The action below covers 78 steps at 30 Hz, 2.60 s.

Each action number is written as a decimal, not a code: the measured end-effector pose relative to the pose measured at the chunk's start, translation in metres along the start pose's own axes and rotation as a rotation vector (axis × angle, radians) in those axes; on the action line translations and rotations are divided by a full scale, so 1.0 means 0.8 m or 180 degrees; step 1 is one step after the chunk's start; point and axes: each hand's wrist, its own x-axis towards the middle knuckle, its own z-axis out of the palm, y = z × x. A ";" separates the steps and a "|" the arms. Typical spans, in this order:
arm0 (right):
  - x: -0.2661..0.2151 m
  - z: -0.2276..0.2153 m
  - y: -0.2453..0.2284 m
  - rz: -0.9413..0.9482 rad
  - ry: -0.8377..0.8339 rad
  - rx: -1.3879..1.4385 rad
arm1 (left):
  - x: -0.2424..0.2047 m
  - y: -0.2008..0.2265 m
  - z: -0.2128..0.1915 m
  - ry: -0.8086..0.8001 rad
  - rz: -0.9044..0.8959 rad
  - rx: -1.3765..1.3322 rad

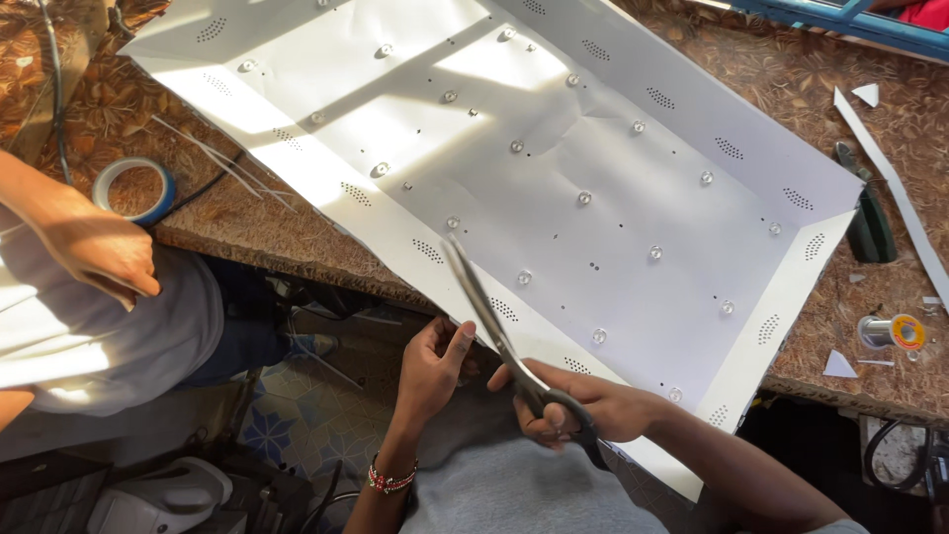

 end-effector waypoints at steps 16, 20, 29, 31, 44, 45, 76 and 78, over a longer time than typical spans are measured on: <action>-0.011 -0.029 0.006 0.0328 -0.0017 0.0512 | 0.012 -0.018 0.004 0.0533 0.0385 -0.0246; -0.014 -0.035 0.005 0.0306 0.0093 0.0219 | 0.006 -0.005 0.006 0.0561 0.0397 -0.0214; -0.015 -0.060 0.023 0.0135 0.0227 0.0772 | 0.011 -0.018 0.003 0.0514 0.0385 -0.0443; -0.018 -0.068 0.030 0.0165 0.0194 0.0844 | 0.009 -0.019 0.002 0.0536 0.0348 -0.0548; -0.013 -0.081 0.040 0.0345 0.0102 0.0898 | 0.027 -0.036 0.000 0.0586 0.0663 -0.0674; -0.010 -0.080 0.036 0.0359 0.0097 0.0875 | 0.029 -0.034 -0.001 0.0632 0.0595 -0.0703; 0.022 -0.093 0.055 0.0549 -0.0249 0.0751 | 0.075 0.050 -0.102 0.1226 0.1013 0.1211; 0.023 -0.094 0.057 0.0588 -0.0235 0.0843 | 0.076 0.051 -0.102 0.1224 0.0975 0.1256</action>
